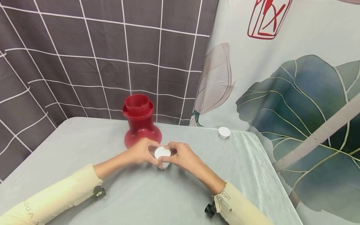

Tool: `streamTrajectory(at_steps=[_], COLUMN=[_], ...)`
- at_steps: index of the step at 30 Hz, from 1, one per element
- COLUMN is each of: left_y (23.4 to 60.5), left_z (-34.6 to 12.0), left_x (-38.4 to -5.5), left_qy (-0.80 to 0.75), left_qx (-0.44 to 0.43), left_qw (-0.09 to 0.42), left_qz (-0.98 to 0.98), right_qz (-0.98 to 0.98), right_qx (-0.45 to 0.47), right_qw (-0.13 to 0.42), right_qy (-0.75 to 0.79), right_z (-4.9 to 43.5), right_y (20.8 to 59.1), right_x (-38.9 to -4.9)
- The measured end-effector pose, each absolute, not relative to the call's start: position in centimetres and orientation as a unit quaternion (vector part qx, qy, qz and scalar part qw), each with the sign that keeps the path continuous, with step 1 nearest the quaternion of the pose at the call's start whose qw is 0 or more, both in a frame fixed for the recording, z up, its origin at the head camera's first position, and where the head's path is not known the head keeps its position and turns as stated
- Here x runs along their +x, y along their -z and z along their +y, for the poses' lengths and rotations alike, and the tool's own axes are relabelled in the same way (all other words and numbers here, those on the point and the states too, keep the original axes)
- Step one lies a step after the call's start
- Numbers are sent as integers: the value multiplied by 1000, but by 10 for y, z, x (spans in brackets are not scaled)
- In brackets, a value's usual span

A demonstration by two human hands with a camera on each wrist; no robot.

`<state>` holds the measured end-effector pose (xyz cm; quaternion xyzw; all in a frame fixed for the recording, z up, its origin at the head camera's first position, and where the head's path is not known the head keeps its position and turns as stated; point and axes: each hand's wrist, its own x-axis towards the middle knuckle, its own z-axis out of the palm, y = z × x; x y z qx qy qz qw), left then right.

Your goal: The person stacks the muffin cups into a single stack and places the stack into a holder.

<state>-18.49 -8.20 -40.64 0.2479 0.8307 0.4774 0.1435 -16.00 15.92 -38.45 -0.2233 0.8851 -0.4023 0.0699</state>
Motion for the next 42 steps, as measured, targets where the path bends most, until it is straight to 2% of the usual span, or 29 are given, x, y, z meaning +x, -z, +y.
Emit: streamTrajectory(at_steps=[16,42], left_y=[408,414], left_z=[-82,-82], left_x=[-182,-180], left_qy=[-481,-496], left_qx=[240,219], left_qw=[150,144], left_qz=[830,828], right_qz=[871,905], right_qx=[-215,-115], right_qw=[71,-3], right_qy=[436,409], right_z=[164,223], right_y=[388,385], right_x=[-162,-199])
